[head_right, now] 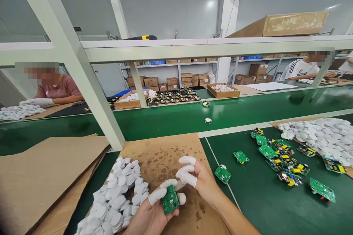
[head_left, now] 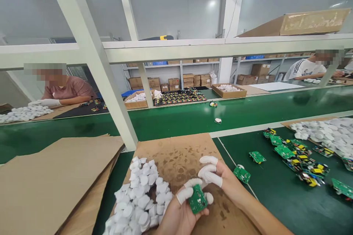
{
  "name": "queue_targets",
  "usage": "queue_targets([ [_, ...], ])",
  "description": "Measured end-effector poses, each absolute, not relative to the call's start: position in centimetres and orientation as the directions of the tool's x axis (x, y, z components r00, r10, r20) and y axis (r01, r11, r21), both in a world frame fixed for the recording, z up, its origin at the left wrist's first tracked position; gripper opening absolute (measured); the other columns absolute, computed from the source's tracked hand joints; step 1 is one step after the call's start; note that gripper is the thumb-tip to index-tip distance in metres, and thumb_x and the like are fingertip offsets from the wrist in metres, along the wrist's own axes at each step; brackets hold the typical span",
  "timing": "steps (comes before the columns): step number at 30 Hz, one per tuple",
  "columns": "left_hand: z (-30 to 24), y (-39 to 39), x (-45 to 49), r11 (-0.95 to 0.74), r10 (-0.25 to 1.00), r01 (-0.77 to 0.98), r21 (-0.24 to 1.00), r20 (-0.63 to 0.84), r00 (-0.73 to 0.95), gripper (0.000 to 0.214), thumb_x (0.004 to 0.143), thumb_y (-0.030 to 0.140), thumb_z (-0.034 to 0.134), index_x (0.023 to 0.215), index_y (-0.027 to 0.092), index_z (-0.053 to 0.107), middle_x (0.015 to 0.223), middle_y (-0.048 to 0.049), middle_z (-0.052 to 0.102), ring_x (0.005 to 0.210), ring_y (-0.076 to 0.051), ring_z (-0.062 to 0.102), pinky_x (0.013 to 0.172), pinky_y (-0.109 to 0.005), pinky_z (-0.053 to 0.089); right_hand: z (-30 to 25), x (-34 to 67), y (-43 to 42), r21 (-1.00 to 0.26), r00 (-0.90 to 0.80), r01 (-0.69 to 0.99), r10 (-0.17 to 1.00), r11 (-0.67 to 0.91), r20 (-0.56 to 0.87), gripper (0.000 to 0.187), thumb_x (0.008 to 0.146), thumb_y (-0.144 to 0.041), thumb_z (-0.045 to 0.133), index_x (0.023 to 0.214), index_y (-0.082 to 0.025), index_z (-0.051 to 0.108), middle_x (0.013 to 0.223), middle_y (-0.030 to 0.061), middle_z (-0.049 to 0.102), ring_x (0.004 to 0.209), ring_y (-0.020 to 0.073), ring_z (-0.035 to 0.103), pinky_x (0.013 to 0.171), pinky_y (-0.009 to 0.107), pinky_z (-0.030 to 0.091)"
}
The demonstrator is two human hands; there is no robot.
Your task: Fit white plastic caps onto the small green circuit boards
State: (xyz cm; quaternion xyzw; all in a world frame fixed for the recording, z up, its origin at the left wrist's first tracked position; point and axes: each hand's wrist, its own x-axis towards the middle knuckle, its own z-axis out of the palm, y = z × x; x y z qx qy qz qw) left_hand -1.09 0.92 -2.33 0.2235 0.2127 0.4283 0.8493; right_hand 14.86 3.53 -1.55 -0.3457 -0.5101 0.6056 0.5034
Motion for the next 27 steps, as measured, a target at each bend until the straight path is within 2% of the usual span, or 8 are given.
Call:
queue_targets([
  [3, -2.6, 0.9, -1.0, 0.512, 0.814, -0.652, 0.559, -0.073, 0.576, 0.021, 0.070, 0.022, 0.059, 0.087, 0.014, 0.068, 0.079, -0.0074, 0.066, 0.078, -0.023, 0.064, 0.056, -0.025, 0.045, -1.9, 14.7, 3.4, -0.979, -0.298, -0.184, 0.943, 0.093, 0.146, 0.023, 0.075, -0.038, 0.065, 0.089, -0.020, 0.060, 0.096, 0.0061, 0.067, 0.089, 0.0218, 0.062, 0.080, 0.037, 0.047],
  [7, -1.9, 0.7, -1.3, 0.511, 0.805, -0.632, 0.582, -0.067, 0.589, 0.022, 0.074, 0.020, 0.053, 0.090, 0.013, 0.067, 0.081, -0.0080, 0.065, 0.077, -0.021, 0.064, 0.058, -0.026, 0.045, -2.0, 14.6, 3.2, -0.968, -0.281, 0.040, 0.932, 0.249, 0.228, 0.030, 0.080, -0.045, 0.055, 0.091, -0.020, 0.069, 0.104, 0.0105, 0.067, 0.104, 0.0274, 0.057, 0.092, 0.044, 0.042],
  [9, -1.3, 0.5, -1.4, 0.505, 0.812, -0.634, 0.585, -0.073, 0.579, 0.023, 0.076, 0.020, 0.050, 0.092, 0.014, 0.066, 0.084, -0.0083, 0.065, 0.077, -0.021, 0.063, 0.060, -0.026, 0.045, -1.8, 14.6, 3.0, -0.959, -0.305, 0.113, 0.927, 0.261, 0.217, 0.033, 0.083, -0.043, 0.051, 0.101, -0.020, 0.067, 0.106, 0.0107, 0.066, 0.102, 0.0268, 0.059, 0.092, 0.044, 0.043],
  [13, -0.5, 0.3, -1.4, 0.518, 0.794, -0.624, 0.585, -0.057, 0.605, 0.027, 0.081, 0.022, 0.043, 0.094, 0.012, 0.066, 0.090, -0.0116, 0.065, 0.079, -0.021, 0.063, 0.063, -0.028, 0.044, -1.7, 14.5, 2.8, -0.978, -0.410, 0.068, 0.899, 0.199, 0.155, 0.039, 0.077, -0.036, 0.061, 0.114, -0.022, 0.060, 0.104, 0.0074, 0.065, 0.091, 0.0231, 0.061, 0.078, 0.034, 0.050],
  [18, -0.1, 0.3, -1.6, 0.547, 0.763, -0.579, 0.605, -0.074, 0.642, 0.037, 0.072, 0.012, 0.047, 0.106, 0.014, 0.062, 0.104, -0.0108, 0.063, 0.089, -0.023, 0.062, 0.073, -0.030, 0.044, -2.1, 14.7, 3.6, -0.972, -0.313, 0.124, 0.937, 0.202, 0.155, 0.025, 0.075, -0.032, 0.062, 0.095, -0.017, 0.067, 0.081, 0.0049, 0.067, 0.074, 0.0203, 0.061, 0.068, 0.030, 0.049],
  [21, 0.0, 0.3, -2.0, 0.506, 0.806, -0.580, 0.639, -0.112, 0.581, 0.053, 0.060, 0.003, 0.052, 0.111, 0.017, 0.060, 0.108, -0.0086, 0.063, 0.097, -0.022, 0.060, 0.084, -0.032, 0.042, -2.3, 15.1, 4.2, -0.986, -0.119, 0.032, 0.980, 0.166, 0.161, 0.032, 0.074, -0.036, 0.063, 0.099, -0.017, 0.064, 0.074, 0.0041, 0.066, 0.064, 0.0184, 0.061, 0.063, 0.030, 0.048],
  [24, 0.2, 0.0, -2.2, 0.515, 0.788, -0.464, 0.721, -0.186, 0.586, 0.056, 0.061, 0.002, 0.060, 0.114, 0.022, 0.057, 0.114, -0.0061, 0.060, 0.105, -0.021, 0.056, 0.095, -0.034, 0.037, -2.2, 15.6, 4.5, -0.982, 0.010, -0.167, 0.996, 0.087, 0.087, 0.043, 0.074, -0.042, 0.062, 0.108, -0.016, 0.057, 0.065, 0.0006, 0.064, 0.045, 0.0122, 0.055, 0.050, 0.025, 0.043],
  [27, 0.3, -0.3, -2.1, 0.502, 0.760, -0.331, 0.799, -0.225, 0.610, 0.054, 0.067, 0.014, 0.068, 0.117, 0.023, 0.053, 0.112, -0.0080, 0.059, 0.101, -0.021, 0.058, 0.087, -0.034, 0.042, -1.9, 15.7, 4.4, -0.948, -0.014, -0.318, 1.000, -0.011, -0.007, 0.043, 0.070, -0.048, 0.065, 0.094, -0.013, 0.062, 0.058, -0.0007, 0.061, 0.035, 0.0081, 0.049, 0.042, 0.021, 0.035],
])
